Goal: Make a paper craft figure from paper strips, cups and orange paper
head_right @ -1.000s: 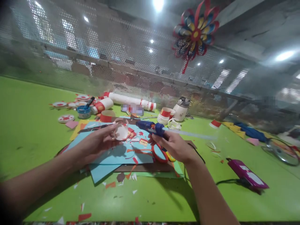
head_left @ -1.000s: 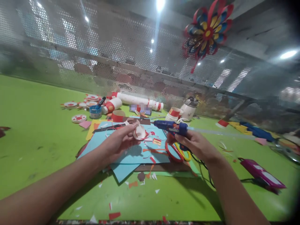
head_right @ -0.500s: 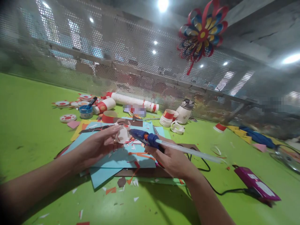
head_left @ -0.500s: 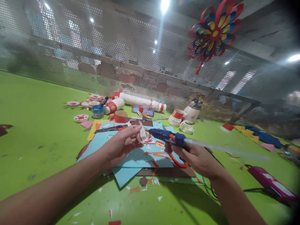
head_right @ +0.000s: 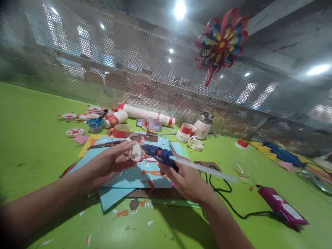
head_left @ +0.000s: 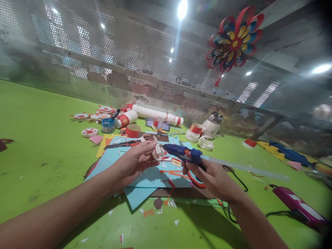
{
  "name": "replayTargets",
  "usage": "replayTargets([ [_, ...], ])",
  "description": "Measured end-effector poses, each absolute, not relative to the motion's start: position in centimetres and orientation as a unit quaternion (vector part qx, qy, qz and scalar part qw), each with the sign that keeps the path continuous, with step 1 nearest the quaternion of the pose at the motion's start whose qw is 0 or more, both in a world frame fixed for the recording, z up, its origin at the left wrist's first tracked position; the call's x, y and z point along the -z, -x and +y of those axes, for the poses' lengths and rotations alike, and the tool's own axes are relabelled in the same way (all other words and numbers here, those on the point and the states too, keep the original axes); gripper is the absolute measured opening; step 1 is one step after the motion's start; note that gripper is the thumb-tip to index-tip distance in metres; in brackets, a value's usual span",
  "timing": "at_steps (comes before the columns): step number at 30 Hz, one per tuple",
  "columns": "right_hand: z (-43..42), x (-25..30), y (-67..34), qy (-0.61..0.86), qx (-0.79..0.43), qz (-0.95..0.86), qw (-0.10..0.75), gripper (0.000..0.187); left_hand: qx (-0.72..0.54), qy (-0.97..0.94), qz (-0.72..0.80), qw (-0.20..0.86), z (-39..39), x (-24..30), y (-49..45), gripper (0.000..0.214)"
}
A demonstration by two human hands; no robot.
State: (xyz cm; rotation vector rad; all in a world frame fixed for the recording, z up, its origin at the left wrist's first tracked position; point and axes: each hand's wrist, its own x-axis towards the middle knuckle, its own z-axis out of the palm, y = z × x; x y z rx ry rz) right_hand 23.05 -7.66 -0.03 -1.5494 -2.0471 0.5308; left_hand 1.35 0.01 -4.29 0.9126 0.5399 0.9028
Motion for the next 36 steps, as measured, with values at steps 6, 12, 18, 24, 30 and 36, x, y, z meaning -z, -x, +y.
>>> replayTargets([
  [6, -7.59, 0.22, -23.1, 0.578, -0.183, -0.755, 0.251, 0.042, -0.417, -0.423, 0.243, 0.767, 0.02, 4.24, -1.26, 0.021],
  [12, -7.75, 0.42, -23.04, 0.582, -0.155, -0.754, 0.261, 0.04, -0.415, -0.43, 0.253, 0.761, 0.08, 3.94, -1.38, 0.022],
  [18, -7.82, 0.52, -22.97, 0.584, -0.146, -0.754, 0.262, 0.04, -0.421, -0.423, 0.259, 0.759, -0.14, 3.9, -1.46, 0.022],
  [24, -7.85, 0.7, -22.96, 0.585, -0.15, -0.752, 0.265, 0.04, -0.423, -0.429, 0.256, 0.756, -0.17, 4.01, -1.36, 0.025],
  [30, -7.75, 0.75, -23.07, 0.581, -0.147, -0.755, 0.267, 0.04, -0.42, -0.426, 0.26, 0.758, -0.17, 3.86, -1.47, 0.023],
  [36, -7.88, 0.69, -23.16, 0.578, -0.144, -0.758, 0.266, 0.04, -0.419, -0.431, 0.252, 0.759, -0.1, 3.96, -1.41, 0.024],
])
